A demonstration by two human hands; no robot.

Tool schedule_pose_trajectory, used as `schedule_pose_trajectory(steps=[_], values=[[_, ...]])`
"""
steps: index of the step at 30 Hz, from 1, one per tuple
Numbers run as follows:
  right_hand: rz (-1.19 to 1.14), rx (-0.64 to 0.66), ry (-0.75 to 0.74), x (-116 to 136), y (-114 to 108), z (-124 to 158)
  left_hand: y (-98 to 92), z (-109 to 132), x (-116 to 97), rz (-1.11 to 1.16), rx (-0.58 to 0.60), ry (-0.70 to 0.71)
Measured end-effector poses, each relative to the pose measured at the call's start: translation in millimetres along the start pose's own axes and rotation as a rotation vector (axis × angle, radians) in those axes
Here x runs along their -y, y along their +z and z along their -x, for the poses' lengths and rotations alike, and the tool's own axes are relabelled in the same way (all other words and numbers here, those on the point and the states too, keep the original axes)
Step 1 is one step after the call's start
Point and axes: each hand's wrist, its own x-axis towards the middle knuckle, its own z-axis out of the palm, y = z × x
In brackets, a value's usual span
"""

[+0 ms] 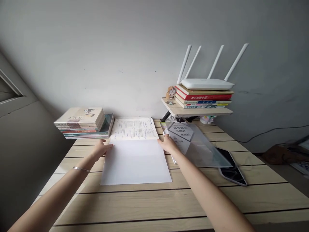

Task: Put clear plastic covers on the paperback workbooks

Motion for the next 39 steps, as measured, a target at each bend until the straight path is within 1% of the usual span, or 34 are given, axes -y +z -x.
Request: schedule_pose_trajectory(steps=[3,6,9,11,14,18,21,24,26,28,29,30,31,32,33,34,35,37,39], values=[[-0.263,0.056,0.176,-11.2,2.2,2.4,-1.1,-0.4,2.9,0.046,0.044,-0.026],[-0.415,0.107,0.250,-12.6,2.5,4.2,-1.3,-1.3,5.1,0.122,0.086,-0.034],[-0.515,0.137,0.278,-7.1,0.4,4.5,-0.8,-0.9,5.9,0.193,0.108,-0.029],[-0.586,0.160,0.285,-3.1,-1.5,4.0,-0.8,-0.1,5.4,0.226,0.126,0.002],[-0.669,0.167,0.247,1.1,-3.3,0.7,-0.1,-0.9,2.4,0.266,0.137,0.098],[-0.720,0.123,0.187,3.1,-0.9,-7.3,5.9,-9.4,-1.9,0.261,0.098,0.217],[-0.711,0.092,0.173,1.1,3.5,-9.5,11.8,-16.1,0.9,0.202,0.070,0.272],[-0.686,0.090,0.148,-3.9,6.7,-3.1,13.5,-17.7,9.5,0.096,0.047,0.307],[-0.582,0.072,0.072,-7.1,5.5,6.3,11.2,-14.4,16.3,0.004,0.014,0.333],[-0.378,0.011,-0.071,-8.9,-0.2,20.1,7.5,-6.7,22.6,-0.073,-0.038,0.360],[-0.264,-0.021,-0.154,-9.3,-5.0,28.7,5.6,-1.0,25.4,-0.135,-0.077,0.406],[-0.165,-0.040,-0.228,-9.7,-10.8,38.6,4.1,5.7,28.0,-0.222,-0.115,0.483],[-0.099,-0.038,-0.287,-10.3,-17.4,49.8,3.2,13.4,30.4,-0.333,-0.140,0.588],[-0.057,-0.013,-0.332,-11.5,-24.2,61.9,2.9,21.6,32.6,-0.461,-0.138,0.716],[-0.033,0.028,-0.362,-13.6,-30.8,74.9,3.5,30.2,34.3,-0.589,-0.103,0.845],[-0.021,0.070,-0.377,-16.8,-36.7,88.2,5.0,38.7,35.7,-0.704,-0.035,0.960],[-0.017,0.109,-0.381,-21.3,-41.5,101.6,7.4,46.9,36.6,-0.790,0.064,1.046],[-0.017,0.145,-0.363,-33.2,-46.8,126.3,15.1,61.3,37.3,-0.917,0.275,1.156],[-0.009,0.128,-0.338,-46.7,-46.4,145.9,26.1,72.8,37.7,-1.003,0.428,1.215]])
